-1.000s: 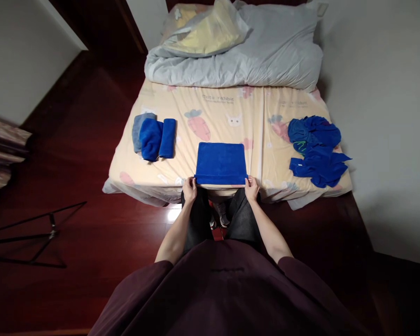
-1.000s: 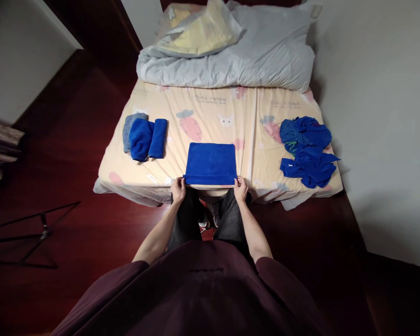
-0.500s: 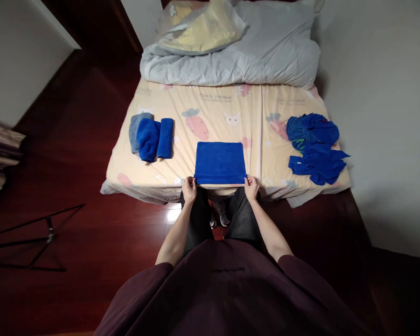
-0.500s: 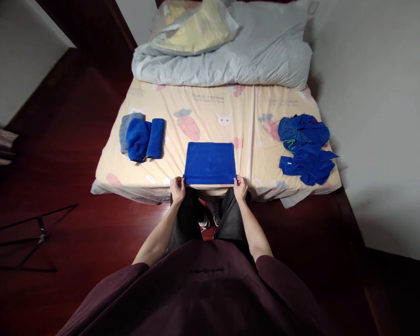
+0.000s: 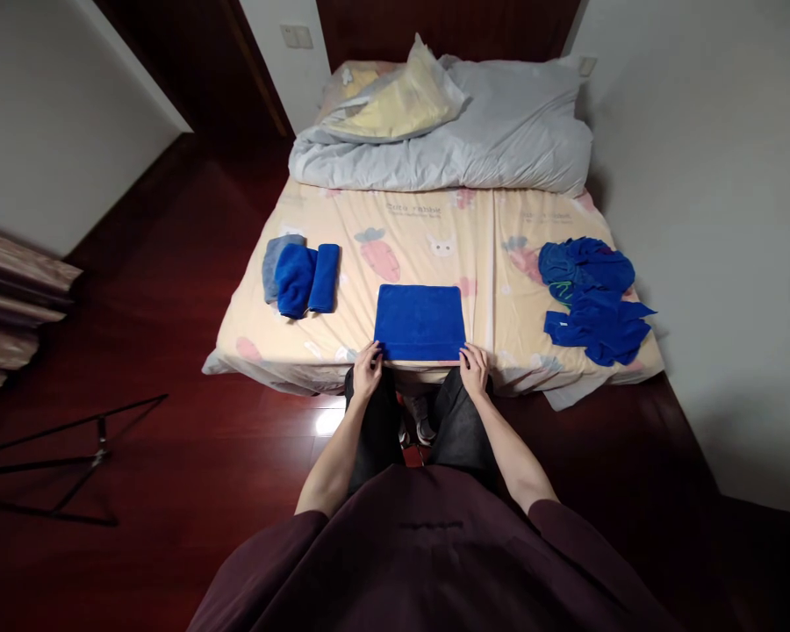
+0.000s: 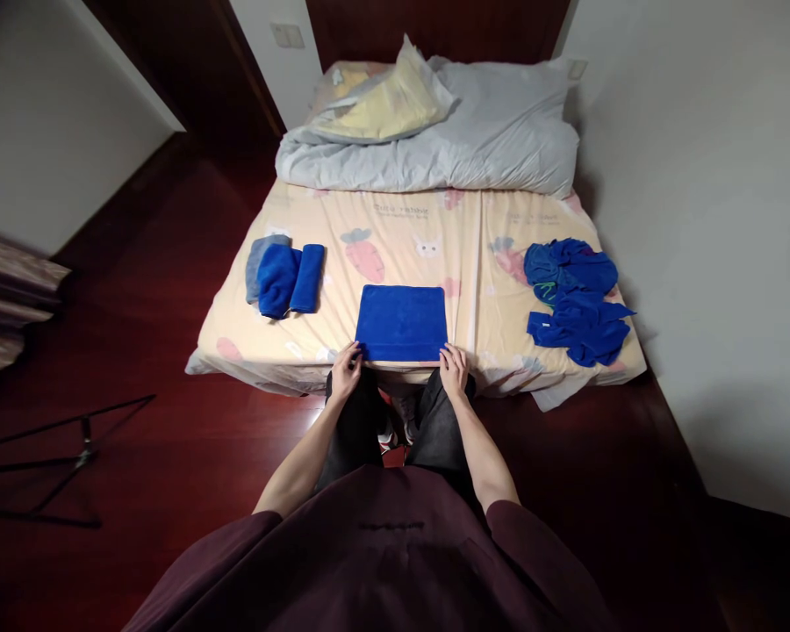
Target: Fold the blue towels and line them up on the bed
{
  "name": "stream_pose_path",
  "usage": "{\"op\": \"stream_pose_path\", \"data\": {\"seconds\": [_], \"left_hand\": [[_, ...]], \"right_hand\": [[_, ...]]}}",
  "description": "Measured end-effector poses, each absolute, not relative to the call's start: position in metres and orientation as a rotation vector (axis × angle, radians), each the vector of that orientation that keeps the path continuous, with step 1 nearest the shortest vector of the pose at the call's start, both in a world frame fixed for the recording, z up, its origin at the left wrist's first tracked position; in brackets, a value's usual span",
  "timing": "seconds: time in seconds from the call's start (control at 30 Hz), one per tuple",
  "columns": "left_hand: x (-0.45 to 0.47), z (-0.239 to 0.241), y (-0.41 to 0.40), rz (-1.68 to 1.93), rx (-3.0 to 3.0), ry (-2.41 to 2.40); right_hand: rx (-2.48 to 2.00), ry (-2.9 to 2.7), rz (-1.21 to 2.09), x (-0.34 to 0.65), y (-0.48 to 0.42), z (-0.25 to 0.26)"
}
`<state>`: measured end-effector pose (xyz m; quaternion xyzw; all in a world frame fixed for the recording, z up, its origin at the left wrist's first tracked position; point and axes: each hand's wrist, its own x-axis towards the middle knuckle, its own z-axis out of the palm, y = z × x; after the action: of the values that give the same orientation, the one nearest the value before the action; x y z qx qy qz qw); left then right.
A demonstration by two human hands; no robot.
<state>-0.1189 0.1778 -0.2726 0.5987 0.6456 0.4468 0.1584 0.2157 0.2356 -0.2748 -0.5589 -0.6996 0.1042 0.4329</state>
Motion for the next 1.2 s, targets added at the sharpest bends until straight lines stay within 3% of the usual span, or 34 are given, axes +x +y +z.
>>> {"op": "stream_pose_path", "data": {"seconds": [0.3,1.2], "left_hand": [[-0.116,-0.271,0.186,0.965,1.752,1.828],[-0.132,-0.278,0.198,1.203,1.545,1.888]], "right_hand": [[-1.362,-1.998,0.446,0.213,0.236,-0.267],[-1.471,-1.725,0.545,0.216,0.256,-0.274]]}}
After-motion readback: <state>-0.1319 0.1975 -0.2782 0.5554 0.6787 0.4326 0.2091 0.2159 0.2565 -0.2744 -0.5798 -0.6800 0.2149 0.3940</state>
